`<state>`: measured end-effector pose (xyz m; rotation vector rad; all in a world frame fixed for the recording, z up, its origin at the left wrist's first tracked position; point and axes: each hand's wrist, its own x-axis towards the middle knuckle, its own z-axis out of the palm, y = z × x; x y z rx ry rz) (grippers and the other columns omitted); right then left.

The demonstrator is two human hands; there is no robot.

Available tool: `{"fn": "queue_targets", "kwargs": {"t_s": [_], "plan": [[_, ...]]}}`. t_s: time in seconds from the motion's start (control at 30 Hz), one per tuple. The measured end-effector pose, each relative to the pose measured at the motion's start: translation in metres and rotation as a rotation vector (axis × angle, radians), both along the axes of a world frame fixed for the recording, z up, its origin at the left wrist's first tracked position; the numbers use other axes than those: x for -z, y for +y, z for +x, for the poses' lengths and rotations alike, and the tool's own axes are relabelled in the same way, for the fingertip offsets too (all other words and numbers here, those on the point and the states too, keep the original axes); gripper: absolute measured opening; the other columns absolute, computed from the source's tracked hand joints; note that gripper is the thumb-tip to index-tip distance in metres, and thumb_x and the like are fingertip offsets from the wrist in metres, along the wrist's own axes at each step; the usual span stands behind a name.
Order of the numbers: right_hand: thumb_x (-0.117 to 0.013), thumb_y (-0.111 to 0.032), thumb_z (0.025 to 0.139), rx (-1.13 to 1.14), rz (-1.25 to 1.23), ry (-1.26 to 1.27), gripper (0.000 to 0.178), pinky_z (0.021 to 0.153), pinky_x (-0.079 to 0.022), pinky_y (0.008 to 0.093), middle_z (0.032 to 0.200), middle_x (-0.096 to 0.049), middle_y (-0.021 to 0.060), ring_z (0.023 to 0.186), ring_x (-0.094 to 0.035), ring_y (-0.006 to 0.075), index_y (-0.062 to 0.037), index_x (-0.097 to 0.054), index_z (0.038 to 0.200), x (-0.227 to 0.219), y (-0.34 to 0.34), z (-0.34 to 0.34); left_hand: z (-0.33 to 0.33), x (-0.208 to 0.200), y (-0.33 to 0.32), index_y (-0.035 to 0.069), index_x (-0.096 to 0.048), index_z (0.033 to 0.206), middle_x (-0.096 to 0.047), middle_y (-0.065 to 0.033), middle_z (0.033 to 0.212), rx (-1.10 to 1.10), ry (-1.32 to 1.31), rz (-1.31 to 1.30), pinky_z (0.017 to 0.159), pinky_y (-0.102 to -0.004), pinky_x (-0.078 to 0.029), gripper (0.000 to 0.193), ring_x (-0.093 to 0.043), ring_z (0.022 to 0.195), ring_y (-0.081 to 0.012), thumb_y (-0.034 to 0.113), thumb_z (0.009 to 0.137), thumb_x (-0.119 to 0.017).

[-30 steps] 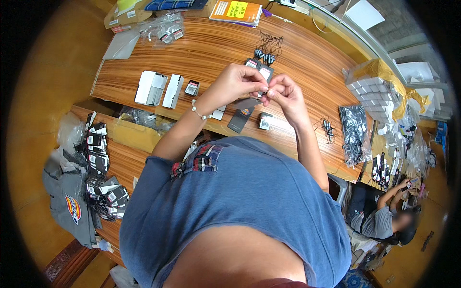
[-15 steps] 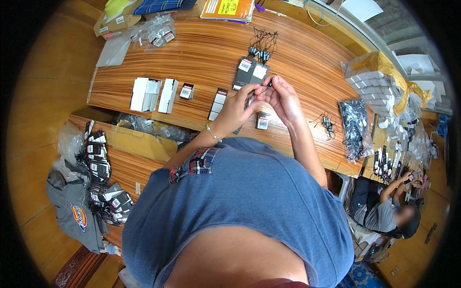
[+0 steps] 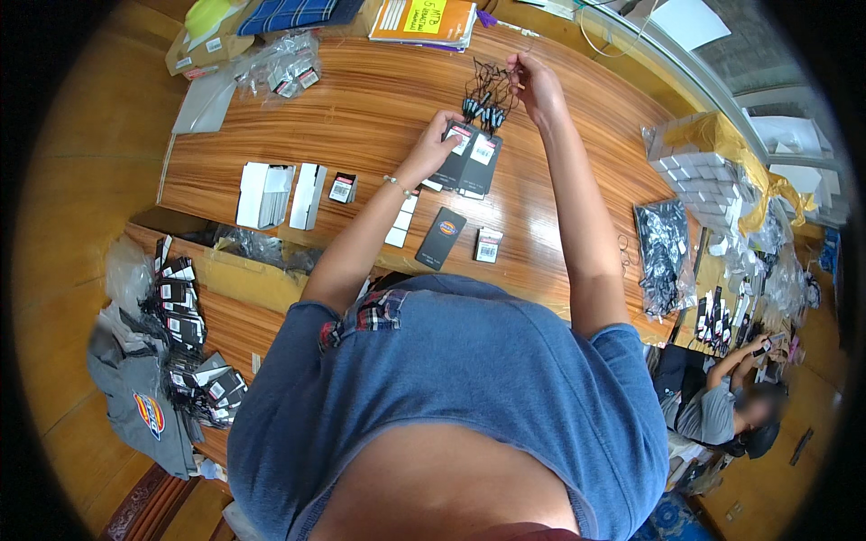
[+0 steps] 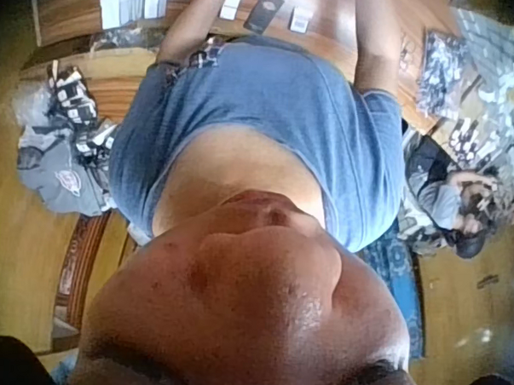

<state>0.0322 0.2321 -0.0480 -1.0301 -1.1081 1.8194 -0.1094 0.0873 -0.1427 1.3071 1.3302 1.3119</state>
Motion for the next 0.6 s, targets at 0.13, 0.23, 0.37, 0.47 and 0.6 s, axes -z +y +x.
{"fn": "queue_targets", "kwargs": {"t_s": [0.13, 0.23, 0.37, 0.47, 0.6], "plan": [[-0.042, -0.02, 0.091, 0.0, -0.041, 0.04, 0.024, 0.046, -0.034, 0.0228, 0.067, -0.049, -0.0021, 0.054, -0.042, 0.008, -0.0044, -0.058, 0.082, 0.021, 0.044, -0.013, -0.001, -0.014, 0.004, 0.003, -0.052, 0.105, -0.057, -0.0062, 0.087, -0.023, 0.09, -0.19, 0.066, -0.0242, -0.046, 0.029, -0.056, 0.074, -0.0136, 0.002, 0.077, -0.062], [-0.043, -0.02, 0.09, -0.073, -0.065, -0.038, 0.023, 0.045, -0.033, 0.0234, 0.063, -0.048, -0.0023, 0.051, -0.041, 0.0084, -0.0052, -0.059, 0.082, 0.045, 0.069, -0.022, -0.003, -0.017, 0.004, 0.006, -0.055, 0.108, -0.056, -0.0087, 0.091, -0.106, 0.371, -0.145, 0.074, -0.03, -0.045, 0.036, -0.054, 0.083, -0.0197, 0.009, 0.074, -0.067], [-0.047, -0.022, 0.088, -0.132, -0.112, -0.3, 0.023, 0.042, -0.032, 0.0246, 0.055, -0.044, -0.0037, 0.046, -0.038, 0.0085, -0.0075, -0.061, 0.078, 0.069, 0.086, -0.035, -0.004, -0.025, 0.0, 0.01, -0.056, 0.111, -0.052, -0.0108, 0.097, -0.209, 0.689, 0.018, 0.085, -0.0365, -0.039, 0.046, -0.046, 0.094, -0.0273, 0.016, 0.069, -0.071], [-0.048, -0.023, 0.087, -0.207, -0.138, -0.435, 0.021, 0.041, -0.031, 0.0253, 0.052, -0.04, -0.0044, 0.043, -0.035, 0.0085, -0.0094, -0.061, 0.078, 0.085, 0.093, -0.041, -0.007, -0.025, -0.014, 0.008, -0.053, 0.114, -0.051, -0.012, 0.102, -0.23, 0.689, 0.013, 0.087, -0.0377, -0.038, 0.047, -0.045, 0.098, -0.0288, 0.025, 0.073, -0.068], [-0.046, -0.025, 0.089, -0.225, -0.183, -0.483, 0.02, 0.045, -0.036, 0.0249, 0.056, -0.044, -0.0042, 0.047, -0.038, 0.008, -0.0113, -0.06, 0.085, 0.098, 0.101, -0.039, -0.008, -0.037, -0.057, 0.008, -0.054, 0.113, -0.053, -0.0107, 0.104, -0.02, 0.705, -0.105, 0.091, -0.0391, -0.037, 0.042, -0.046, 0.102, -0.0272, 0.028, 0.077, -0.065]]}}
